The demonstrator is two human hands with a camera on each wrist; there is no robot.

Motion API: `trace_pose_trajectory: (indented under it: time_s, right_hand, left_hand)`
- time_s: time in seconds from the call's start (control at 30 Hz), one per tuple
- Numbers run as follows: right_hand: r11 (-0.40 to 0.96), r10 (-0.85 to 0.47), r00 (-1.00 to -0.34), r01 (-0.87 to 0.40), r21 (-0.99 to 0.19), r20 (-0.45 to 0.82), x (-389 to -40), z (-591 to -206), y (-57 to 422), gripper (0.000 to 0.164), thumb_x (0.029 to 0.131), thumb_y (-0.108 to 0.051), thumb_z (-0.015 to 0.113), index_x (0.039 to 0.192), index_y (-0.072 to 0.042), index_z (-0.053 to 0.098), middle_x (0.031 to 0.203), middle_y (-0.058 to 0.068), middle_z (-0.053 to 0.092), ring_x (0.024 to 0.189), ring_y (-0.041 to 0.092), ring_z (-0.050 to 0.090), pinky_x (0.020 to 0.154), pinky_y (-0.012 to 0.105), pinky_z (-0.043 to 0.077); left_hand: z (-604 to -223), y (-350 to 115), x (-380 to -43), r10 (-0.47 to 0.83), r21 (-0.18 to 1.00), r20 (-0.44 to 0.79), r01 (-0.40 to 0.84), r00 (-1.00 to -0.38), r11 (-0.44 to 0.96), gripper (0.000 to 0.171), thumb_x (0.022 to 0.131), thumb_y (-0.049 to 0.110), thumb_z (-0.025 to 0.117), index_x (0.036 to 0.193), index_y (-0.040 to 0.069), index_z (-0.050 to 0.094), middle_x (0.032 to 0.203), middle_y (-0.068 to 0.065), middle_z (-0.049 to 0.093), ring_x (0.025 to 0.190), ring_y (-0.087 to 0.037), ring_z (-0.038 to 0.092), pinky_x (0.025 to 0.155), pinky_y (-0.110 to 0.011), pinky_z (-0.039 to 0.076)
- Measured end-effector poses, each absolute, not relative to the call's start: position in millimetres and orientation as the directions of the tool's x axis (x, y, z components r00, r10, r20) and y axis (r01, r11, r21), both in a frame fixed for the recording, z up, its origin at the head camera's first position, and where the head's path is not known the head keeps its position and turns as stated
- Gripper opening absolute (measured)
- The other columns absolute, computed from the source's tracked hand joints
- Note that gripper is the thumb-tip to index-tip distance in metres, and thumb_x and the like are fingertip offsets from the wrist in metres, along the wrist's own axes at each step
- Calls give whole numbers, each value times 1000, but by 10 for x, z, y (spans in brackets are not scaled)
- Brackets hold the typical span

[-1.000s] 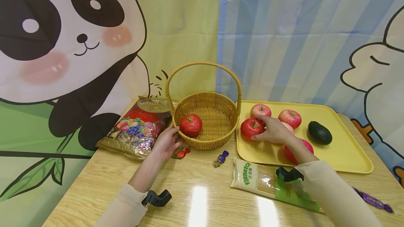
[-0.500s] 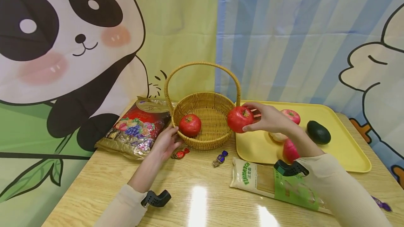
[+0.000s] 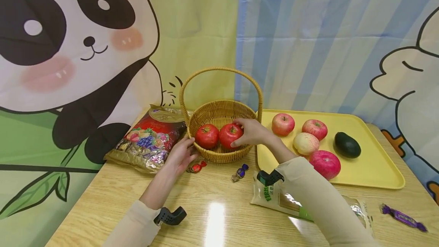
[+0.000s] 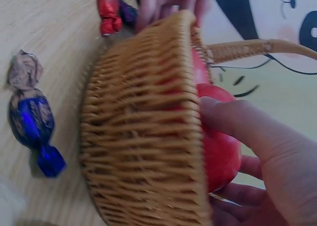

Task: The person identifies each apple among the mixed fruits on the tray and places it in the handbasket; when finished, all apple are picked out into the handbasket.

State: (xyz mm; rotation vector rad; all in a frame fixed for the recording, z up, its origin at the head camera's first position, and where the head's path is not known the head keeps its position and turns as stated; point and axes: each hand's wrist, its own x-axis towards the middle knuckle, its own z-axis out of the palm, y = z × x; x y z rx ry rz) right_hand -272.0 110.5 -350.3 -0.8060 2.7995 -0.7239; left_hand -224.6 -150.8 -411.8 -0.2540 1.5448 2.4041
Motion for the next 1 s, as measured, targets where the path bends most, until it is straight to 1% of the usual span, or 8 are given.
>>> trace_pose_trajectory:
  time_s: [0.1,0.33,0.53,0.67,0.8,0.9,1.0]
  right_hand:
    - [756,-530,-847,-459,-467,-25,-2723,-3580,1039,80,71,-36,83,137,-4,50,122,15,64,110,29,62,91,42,54]
    - [756,-538,-843,-471,-454,-22,-2710,-3645,975,76,70,-31,85,133,-3,52,119,15,65,108,29,62,92,42,54]
    - [760,-550,-835,-488,-429,-24,-2687,-3643,966,77,72,-34,85,133,-2,51,121,15,64,111,31,62,94,42,53]
    - [761,-558,-829,-487,-428,-49,-2681,-3624,988,77,75,-36,83,135,-2,50,123,16,63,113,32,61,94,43,53]
    - [771,-539,-837,-447,-454,-91,-2682,-3555,1052,76,79,-35,79,140,-3,47,128,19,61,115,33,60,96,44,52]
    - [763,-538,-838,-440,-474,-90,-2675,-3457,1148,72,83,-33,76,141,-2,46,130,22,60,114,35,62,94,45,53]
    - [721,-572,-817,-463,-515,-68,-2667,-3344,1318,65,86,-30,73,139,-2,48,130,22,60,113,34,63,93,43,54]
  left_hand:
    - [-4125,-1499,-2251,129,858,-295,-322,-947,-400,61,104,14,37,157,12,8,161,-20,15,147,-34,22,119,-48,26]
    - [-4117,-1500,-2250,131,862,-287,-315,-949,-397,61,104,14,36,157,13,7,161,-19,14,148,-33,20,119,-50,24]
    - [-4106,-1496,-2251,134,863,-283,-313,-950,-398,62,104,13,37,157,16,6,161,-18,15,148,-33,19,119,-51,23]
    - [-4102,-1500,-2247,137,862,-283,-314,-949,-397,61,104,13,36,157,15,6,161,-18,14,148,-32,19,119,-51,23]
    - [-4103,-1501,-2250,138,861,-281,-313,-950,-401,61,104,13,35,157,13,5,161,-19,13,149,-33,18,120,-51,23]
    - [-4102,-1496,-2254,131,860,-284,-313,-950,-402,61,104,13,36,157,13,7,161,-19,14,148,-33,19,120,-50,23]
    - [-4106,-1494,-2255,128,858,-291,-318,-948,-403,61,104,13,37,157,12,7,161,-20,15,148,-33,21,119,-49,24]
